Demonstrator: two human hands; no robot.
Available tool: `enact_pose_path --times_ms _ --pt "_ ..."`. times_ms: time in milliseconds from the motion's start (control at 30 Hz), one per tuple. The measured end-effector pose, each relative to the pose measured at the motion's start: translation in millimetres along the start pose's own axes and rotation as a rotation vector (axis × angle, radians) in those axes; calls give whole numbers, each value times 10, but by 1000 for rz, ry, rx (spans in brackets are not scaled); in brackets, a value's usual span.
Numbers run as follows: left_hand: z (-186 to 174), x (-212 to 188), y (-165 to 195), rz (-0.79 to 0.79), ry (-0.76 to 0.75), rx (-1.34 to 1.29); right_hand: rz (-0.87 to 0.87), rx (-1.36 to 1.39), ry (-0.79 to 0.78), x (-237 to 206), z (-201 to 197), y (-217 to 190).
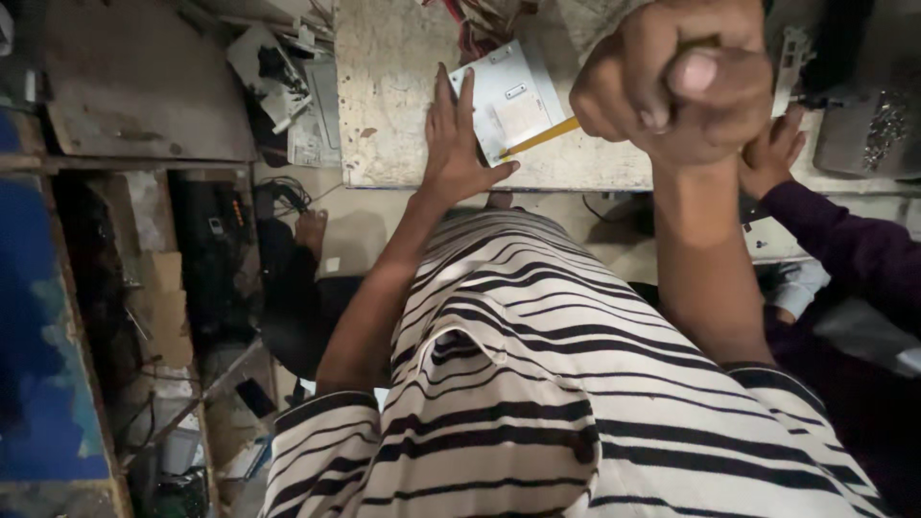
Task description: The person uses a yellow-handled screwdriver to remove screws from a white metal power supply unit on a workbench. They turn the unit over to access different sides and continue unscrewing fasteners. The person then sets the screwdriver down and picks up the unit to inspect it.
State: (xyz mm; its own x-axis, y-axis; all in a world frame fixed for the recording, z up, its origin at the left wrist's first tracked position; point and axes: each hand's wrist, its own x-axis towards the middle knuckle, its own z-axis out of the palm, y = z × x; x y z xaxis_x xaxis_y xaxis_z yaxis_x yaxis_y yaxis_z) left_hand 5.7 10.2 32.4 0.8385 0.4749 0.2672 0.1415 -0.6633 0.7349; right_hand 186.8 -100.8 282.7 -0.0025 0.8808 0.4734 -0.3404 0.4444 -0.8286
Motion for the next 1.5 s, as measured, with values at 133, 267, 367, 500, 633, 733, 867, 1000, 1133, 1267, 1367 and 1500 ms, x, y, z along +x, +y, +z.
enact_pose_path --times_ms 133,267,367,500,633,733,867,1000,1133,1267,1367,1500 --pt "-414 55 408 85 36 -87 -63 12 8 72 129 11" --pt "-864 192 896 -27 -282 -493 -74 14 10 96 185 48" --pt "-1084 311 1141 -215 -481 -571 -21 20 85 57 208 54" --pt "-1190 407 1206 52 -422 -390 17 4 53 59 221 63" --pt "-1194 377 1127 437 -286 -193 4 28 22 142 267 74" --pt "-1175 339 1104 347 -339 -158 -8 -79 104 173 420 57" --pt "-1207 319 1102 178 -376 -245 -62 -457 443 101 817 124" --pt "-1232 278 1111 336 -343 -289 -230 -413 548 90 825 240" --pt "-1231 235 1054 333 -322 -226 78 47 59 108 559 149" --pt "-1176 244 1015 247 -347 -122 49 -86 109 174 596 74" --pt "-1181 232 1050 292 -309 -145 -1 -340 392 114 903 69" --pt "-1225 248 1138 371 -281 -193 -155 -497 700 46 1176 274"
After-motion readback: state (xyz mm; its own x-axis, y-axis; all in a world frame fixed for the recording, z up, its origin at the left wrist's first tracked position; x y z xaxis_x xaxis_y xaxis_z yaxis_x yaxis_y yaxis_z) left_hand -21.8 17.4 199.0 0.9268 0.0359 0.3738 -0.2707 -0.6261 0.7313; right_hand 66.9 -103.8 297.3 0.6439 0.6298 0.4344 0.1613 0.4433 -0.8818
